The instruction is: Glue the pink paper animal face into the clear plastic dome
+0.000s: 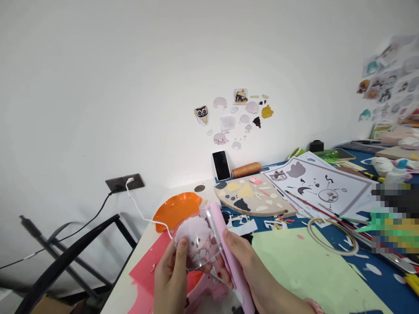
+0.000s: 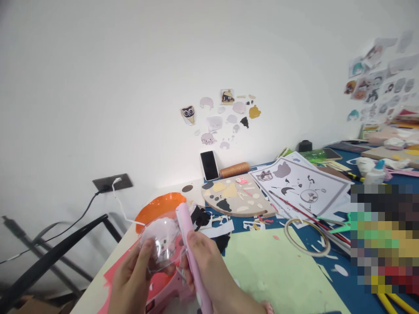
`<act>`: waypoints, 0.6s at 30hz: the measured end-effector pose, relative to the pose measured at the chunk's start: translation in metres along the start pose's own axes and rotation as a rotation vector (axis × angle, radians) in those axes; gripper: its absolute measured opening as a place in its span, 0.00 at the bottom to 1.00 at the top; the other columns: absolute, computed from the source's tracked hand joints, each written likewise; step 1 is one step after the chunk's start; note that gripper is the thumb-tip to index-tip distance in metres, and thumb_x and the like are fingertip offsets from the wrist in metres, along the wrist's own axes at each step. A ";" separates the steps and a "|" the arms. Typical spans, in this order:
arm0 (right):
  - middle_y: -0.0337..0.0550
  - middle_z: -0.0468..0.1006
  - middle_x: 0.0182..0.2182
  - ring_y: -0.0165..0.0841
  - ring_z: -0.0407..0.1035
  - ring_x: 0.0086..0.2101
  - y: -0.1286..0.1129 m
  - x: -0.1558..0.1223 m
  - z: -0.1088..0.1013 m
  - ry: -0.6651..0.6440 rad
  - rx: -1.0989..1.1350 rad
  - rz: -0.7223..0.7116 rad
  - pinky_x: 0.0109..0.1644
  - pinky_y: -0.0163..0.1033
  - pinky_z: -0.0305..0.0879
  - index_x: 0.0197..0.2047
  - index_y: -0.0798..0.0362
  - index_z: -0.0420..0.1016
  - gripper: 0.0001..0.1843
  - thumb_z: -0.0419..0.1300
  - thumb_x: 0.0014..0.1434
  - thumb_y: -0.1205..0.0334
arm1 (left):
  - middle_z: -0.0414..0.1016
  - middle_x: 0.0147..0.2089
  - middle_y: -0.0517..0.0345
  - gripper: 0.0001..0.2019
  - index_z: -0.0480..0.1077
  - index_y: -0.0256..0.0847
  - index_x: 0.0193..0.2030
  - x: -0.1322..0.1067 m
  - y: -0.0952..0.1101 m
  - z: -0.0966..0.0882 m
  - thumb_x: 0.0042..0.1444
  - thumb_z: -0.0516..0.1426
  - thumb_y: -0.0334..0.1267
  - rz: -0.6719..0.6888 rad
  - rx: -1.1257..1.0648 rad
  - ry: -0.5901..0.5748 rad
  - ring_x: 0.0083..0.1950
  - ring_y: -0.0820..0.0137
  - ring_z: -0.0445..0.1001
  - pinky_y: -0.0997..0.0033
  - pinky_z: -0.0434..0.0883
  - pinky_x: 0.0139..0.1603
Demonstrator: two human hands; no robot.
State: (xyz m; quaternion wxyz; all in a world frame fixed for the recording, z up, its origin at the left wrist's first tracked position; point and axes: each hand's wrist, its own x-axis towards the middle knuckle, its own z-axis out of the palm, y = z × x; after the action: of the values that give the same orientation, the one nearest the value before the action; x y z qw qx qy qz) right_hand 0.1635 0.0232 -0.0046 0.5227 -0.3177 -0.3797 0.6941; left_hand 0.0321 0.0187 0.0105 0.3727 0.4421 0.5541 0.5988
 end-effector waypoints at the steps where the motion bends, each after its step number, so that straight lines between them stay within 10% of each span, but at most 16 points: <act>1: 0.34 0.64 0.16 0.22 0.54 0.14 0.000 0.000 0.000 -0.002 -0.001 0.003 0.16 0.29 0.49 0.26 0.54 0.64 0.26 0.53 0.56 0.37 | 0.73 0.25 0.61 0.18 0.71 0.40 0.34 0.000 -0.001 0.000 0.47 0.61 0.55 -0.001 -0.007 -0.003 0.30 0.66 0.72 0.76 0.66 0.20; 18: 0.33 0.64 0.16 0.21 0.53 0.13 0.004 0.002 -0.002 0.015 0.000 0.015 0.15 0.28 0.48 0.28 0.55 0.64 0.24 0.53 0.57 0.40 | 0.63 0.21 0.66 0.16 0.67 0.43 0.31 -0.002 -0.004 0.003 0.50 0.59 0.54 0.019 -0.044 -0.030 0.33 0.65 0.74 0.77 0.70 0.27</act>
State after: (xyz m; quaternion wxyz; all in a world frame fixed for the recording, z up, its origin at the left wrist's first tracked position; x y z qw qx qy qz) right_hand 0.1626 0.0245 -0.0087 0.5200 -0.3257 -0.3736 0.6957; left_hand 0.0350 0.0180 0.0060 0.3850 0.4481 0.5308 0.6076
